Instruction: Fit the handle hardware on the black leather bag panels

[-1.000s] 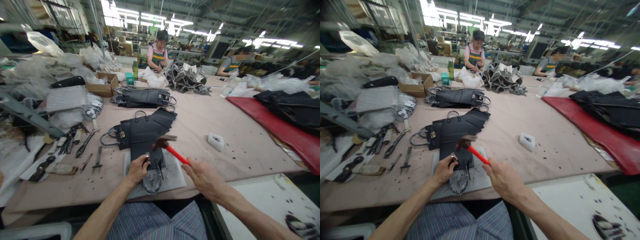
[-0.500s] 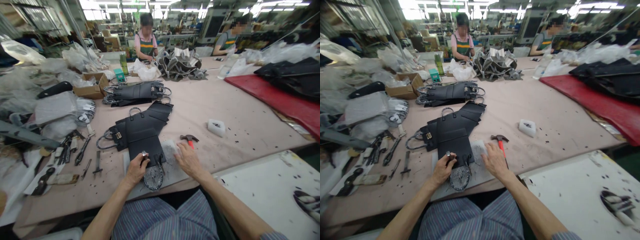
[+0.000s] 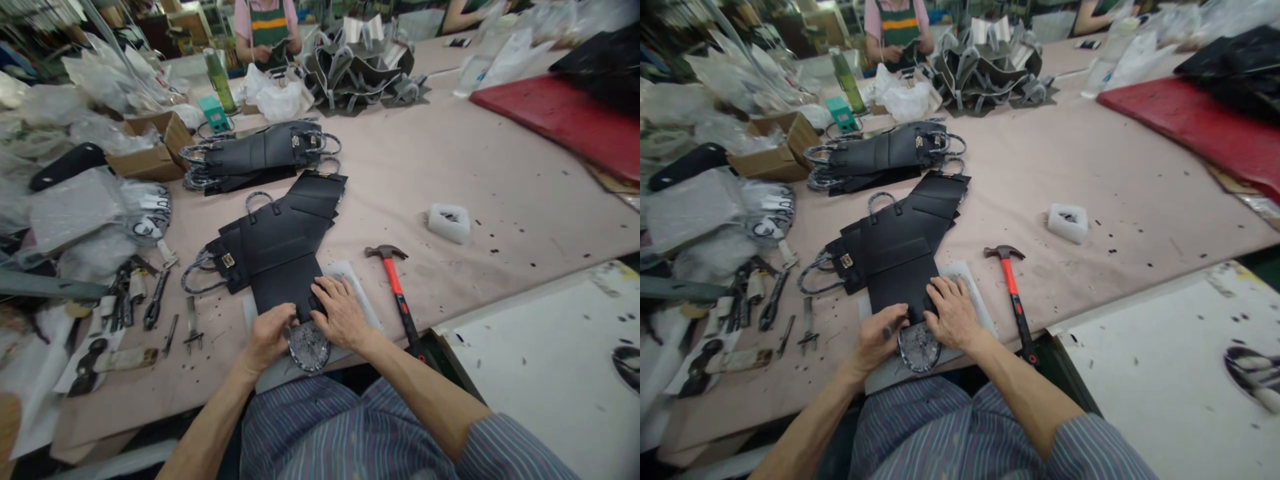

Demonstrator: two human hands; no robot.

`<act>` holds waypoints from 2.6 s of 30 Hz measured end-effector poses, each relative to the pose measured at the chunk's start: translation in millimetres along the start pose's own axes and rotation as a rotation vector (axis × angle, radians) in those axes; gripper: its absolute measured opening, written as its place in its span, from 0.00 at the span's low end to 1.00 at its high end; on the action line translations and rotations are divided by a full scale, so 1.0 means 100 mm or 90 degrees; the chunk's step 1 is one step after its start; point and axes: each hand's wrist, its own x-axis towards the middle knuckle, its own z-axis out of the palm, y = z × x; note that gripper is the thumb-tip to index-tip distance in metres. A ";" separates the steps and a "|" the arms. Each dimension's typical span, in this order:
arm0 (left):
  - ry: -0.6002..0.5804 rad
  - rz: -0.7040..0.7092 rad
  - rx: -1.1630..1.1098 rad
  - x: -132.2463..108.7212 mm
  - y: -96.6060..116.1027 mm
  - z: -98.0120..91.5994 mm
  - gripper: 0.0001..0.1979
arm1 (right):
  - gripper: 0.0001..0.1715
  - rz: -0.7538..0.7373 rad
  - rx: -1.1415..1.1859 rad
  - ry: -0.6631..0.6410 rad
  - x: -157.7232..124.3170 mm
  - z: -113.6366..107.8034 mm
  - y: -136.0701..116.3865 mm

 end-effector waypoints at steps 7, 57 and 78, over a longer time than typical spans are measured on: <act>0.186 -0.220 -0.097 0.00 -0.03 0.01 0.09 | 0.33 0.001 0.011 -0.007 0.01 0.00 0.00; 0.001 -0.066 0.062 0.16 0.12 0.17 0.05 | 0.17 0.512 0.476 0.014 -0.32 -1.17 0.21; -0.019 -0.061 0.096 0.11 0.05 0.21 0.07 | 0.23 0.065 0.032 0.010 -0.30 -1.54 -0.29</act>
